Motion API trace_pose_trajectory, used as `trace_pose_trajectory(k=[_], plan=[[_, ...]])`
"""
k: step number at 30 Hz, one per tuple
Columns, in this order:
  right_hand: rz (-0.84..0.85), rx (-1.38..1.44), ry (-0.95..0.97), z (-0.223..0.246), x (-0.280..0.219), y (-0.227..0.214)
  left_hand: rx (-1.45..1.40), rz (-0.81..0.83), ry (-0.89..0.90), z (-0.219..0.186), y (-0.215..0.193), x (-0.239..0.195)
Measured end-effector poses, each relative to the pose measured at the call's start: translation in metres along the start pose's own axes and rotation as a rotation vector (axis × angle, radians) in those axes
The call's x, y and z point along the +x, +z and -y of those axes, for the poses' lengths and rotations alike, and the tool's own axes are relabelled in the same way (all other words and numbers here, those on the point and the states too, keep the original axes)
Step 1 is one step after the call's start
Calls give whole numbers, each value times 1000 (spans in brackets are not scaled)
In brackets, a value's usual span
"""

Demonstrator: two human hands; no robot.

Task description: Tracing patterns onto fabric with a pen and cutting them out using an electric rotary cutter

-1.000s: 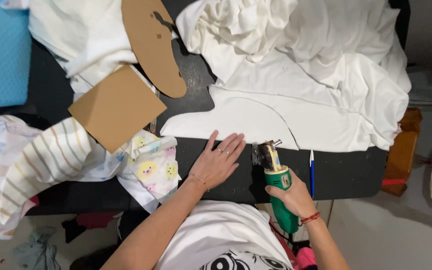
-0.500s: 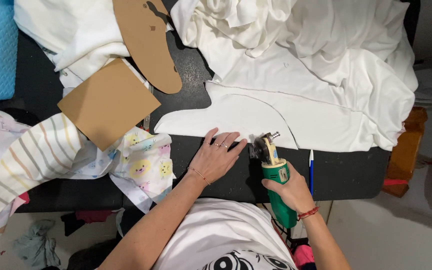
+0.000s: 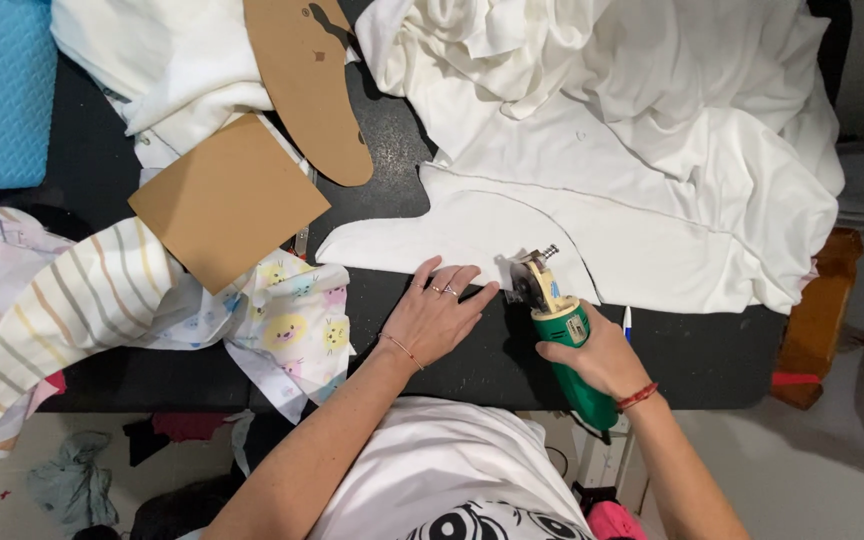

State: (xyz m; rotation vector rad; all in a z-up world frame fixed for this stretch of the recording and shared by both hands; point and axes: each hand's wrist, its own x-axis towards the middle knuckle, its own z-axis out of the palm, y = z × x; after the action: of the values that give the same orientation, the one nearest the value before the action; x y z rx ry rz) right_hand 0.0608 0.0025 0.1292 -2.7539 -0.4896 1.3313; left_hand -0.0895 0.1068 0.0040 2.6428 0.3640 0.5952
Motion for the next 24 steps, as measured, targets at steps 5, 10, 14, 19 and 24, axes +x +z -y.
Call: trace_pose_trajectory(k=[5,10,14,19,24], plan=[[44,-117,-49,13,3,-12,8,-15,9,0,-2,0],[61,-188,-130,9,21,-19,-4,-32,10,1,-1,0],[99,-269,-150,18,31,-26,-20,-36,10,2,0,0],[113,-299,-188,31,38,-29,-28,-37,6,2,-3,1],[151,-375,-218,48,41,-29,-48,-44,8,4,1,1]])
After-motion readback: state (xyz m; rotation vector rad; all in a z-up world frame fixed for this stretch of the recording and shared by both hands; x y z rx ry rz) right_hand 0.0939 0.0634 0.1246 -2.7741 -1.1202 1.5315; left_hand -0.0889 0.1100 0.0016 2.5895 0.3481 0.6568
